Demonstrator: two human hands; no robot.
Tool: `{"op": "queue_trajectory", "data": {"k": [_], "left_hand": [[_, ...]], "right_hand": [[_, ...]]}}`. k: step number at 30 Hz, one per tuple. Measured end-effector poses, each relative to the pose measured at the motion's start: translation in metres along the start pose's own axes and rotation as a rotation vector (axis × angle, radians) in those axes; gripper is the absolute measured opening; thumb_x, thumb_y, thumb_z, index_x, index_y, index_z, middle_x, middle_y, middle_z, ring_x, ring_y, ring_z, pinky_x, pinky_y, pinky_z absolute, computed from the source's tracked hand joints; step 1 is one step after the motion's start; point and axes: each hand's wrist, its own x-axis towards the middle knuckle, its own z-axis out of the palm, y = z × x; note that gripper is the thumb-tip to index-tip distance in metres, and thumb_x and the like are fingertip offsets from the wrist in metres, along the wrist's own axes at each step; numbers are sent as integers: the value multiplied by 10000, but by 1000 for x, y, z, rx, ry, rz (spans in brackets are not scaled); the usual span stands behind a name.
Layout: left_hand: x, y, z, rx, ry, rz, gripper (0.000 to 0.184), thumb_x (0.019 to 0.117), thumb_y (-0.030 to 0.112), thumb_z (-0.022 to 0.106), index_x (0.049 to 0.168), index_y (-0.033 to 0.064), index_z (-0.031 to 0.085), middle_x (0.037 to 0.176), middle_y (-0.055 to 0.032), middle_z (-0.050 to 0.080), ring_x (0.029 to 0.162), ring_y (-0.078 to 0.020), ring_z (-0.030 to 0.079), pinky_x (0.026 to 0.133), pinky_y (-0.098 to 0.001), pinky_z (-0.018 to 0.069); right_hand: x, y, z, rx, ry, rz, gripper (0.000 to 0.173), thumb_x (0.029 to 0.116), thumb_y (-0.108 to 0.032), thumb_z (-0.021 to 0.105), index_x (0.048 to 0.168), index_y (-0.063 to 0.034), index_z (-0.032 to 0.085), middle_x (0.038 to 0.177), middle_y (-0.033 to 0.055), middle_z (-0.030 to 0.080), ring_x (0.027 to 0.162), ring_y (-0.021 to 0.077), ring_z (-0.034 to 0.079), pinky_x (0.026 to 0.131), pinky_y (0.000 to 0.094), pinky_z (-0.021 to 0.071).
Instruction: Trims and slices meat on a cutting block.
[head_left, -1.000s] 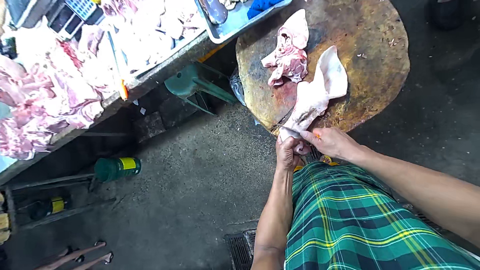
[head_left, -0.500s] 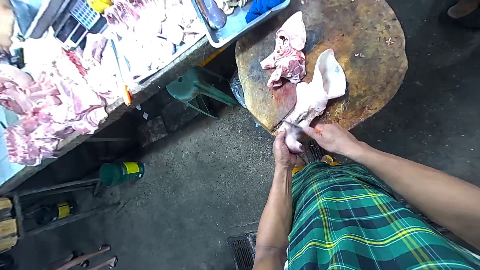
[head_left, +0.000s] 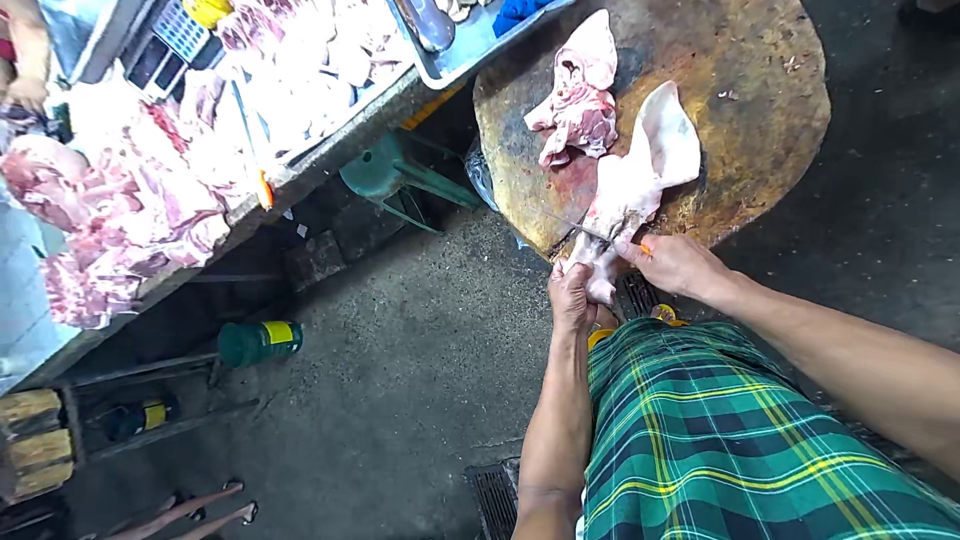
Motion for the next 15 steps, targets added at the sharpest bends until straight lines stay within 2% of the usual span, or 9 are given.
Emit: {"op": "queue_trajectory", "data": {"k": [2,3,4,7,8,11,13,15], "left_hand": [[0,1,0,-20,-41,-8,156,910,123,646,1031,150,551,847,-44,665,726,-163,672,636,-368,589],[-1,2,0,-31,-52,-7,197,912,137,664,1092,147,583,869,-46,687,741,-162,691,651,-370,606],[-1,3,1,-37,-52,-11,195,906,135,678,1077,149,586,864,-44,687,740,-160,688,654,-368,604],[-1,2,-1,-29,-40,-31,164,889,76,656,931,152,516,800,-36,629,693,-154,636,621,-356,569],[0,2,-2,-44,-53,-32,171,879,79,669,919,152,520,785,-35,624,679,-152,630,614,-353,565],[0,1,-5,-99,-102,-51,197,852,116,701,983,162,561,811,-30,660,707,-157,672,638,-362,591],[2,1,-6,-111,-117,-69,172,842,79,657,916,170,531,803,-34,651,695,-164,660,620,-362,577],[6,0,-7,-117,-155,-75,160,848,66,630,904,170,522,810,-37,646,707,-164,656,631,-362,574]], "right_hand": [[-6,-2,-1,-12,-37,-84,768,1017,-734,279,919,-72,656,788,155,654,816,370,687,720,615,537],[-8,-2,0,-32,-46,-108,762,1012,-741,276,911,-88,655,773,138,650,802,355,685,710,600,539],[-7,0,0,-42,-38,-102,765,1014,-739,275,916,-82,654,787,149,656,818,366,690,717,607,542],[0,7,-1,-31,19,-9,785,1022,-722,290,940,-39,670,864,204,683,899,417,698,767,650,541],[-1,5,-2,-31,22,-21,775,1021,-723,292,936,-50,666,845,189,679,881,404,699,756,640,543],[-10,1,0,-59,3,-73,734,1007,-744,296,911,-106,645,773,131,652,805,352,693,688,590,547],[-4,7,-2,-28,21,1,751,1011,-736,308,931,-77,659,839,175,674,866,389,699,727,629,547],[-3,9,-8,-17,27,36,772,1007,-741,303,940,-62,664,862,185,678,889,394,699,754,633,548]]}}
